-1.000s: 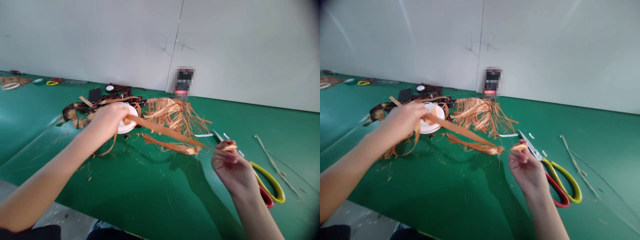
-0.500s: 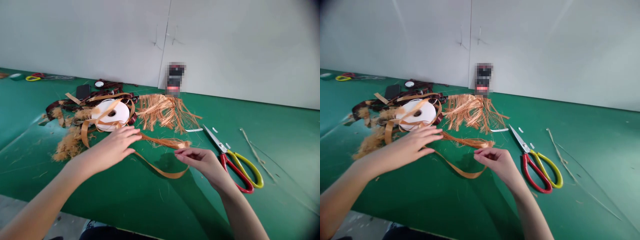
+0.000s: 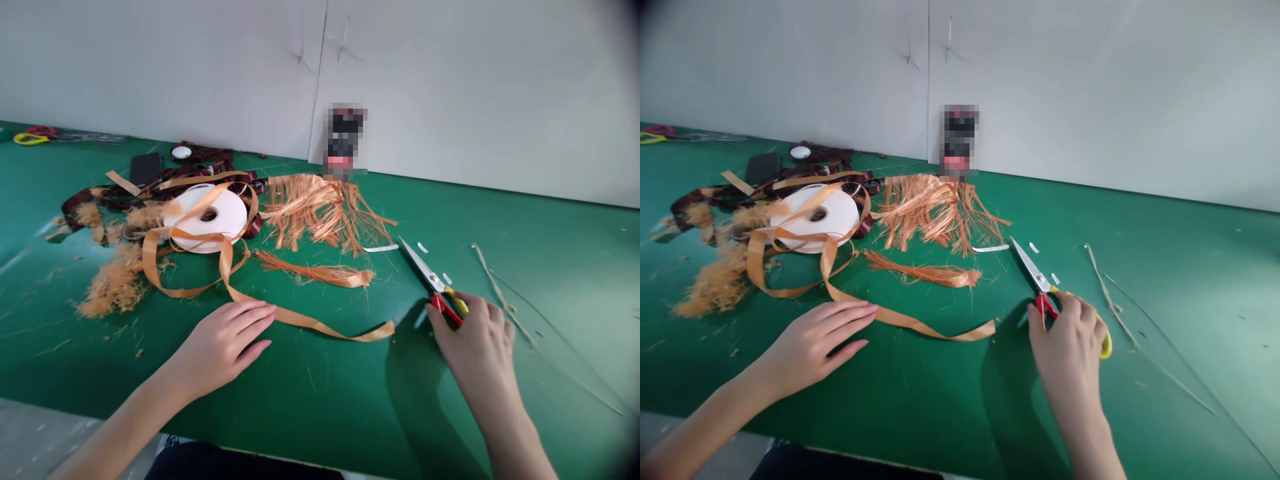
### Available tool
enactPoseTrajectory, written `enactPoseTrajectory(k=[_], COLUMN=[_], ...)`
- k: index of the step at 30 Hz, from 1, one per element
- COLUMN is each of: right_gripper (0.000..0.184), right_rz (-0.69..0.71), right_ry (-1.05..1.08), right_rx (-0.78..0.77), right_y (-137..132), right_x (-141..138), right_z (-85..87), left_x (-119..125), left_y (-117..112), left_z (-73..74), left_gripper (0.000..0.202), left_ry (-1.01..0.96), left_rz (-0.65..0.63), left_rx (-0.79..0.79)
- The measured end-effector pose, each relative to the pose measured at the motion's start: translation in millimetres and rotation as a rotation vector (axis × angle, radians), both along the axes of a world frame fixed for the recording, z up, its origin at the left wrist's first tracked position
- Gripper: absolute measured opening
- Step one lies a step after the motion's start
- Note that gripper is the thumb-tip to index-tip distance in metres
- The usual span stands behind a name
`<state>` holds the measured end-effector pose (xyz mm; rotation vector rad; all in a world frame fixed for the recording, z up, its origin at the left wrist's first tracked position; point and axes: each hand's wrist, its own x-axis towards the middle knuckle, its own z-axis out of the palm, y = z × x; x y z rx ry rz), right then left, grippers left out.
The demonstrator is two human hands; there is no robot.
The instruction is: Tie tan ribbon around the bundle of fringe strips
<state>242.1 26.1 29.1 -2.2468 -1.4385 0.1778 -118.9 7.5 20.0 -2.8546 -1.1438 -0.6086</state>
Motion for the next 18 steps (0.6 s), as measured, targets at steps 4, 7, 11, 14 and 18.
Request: enactPoseTrajectory(k=[4,7,11,14,18], right_gripper=[0.056,0.052,0.055,0.059,0.054], right_rz=[0.006,-0.007,-0.015,-0.049,-0.063], right_ry=[-0.069,-0.101,-0.124,-0.115,-0.061], right_rx=[-0.133,-0.169,-0.235,-0.285,-0.271], right_y=[0.1,1.6,3.9,6.0,6.1], right_x=[27.1,39.3,46.2,49.2,55.0], right_z=[-15.2,-18.9,-13.5,-10.4,-14.0], left_x=[-1.0,-2.3,-3.6,-4.3,-3.2], left_y=[-1.1,0.4,1.0,0.4,0.4], left_z=[-8.9,-11.1,-10.3,-9.9,-10.7], left_gripper=[0.04,0.034,0.011,0.01,0.012], left_ry=[0.019,-0.008,-0.084,-0.108,-0.115], left_rz=[0.003,0.048,0.151,0.196,0.194], left_rx=[-0.066,-0.097,-0.054,-0.001,-0.002])
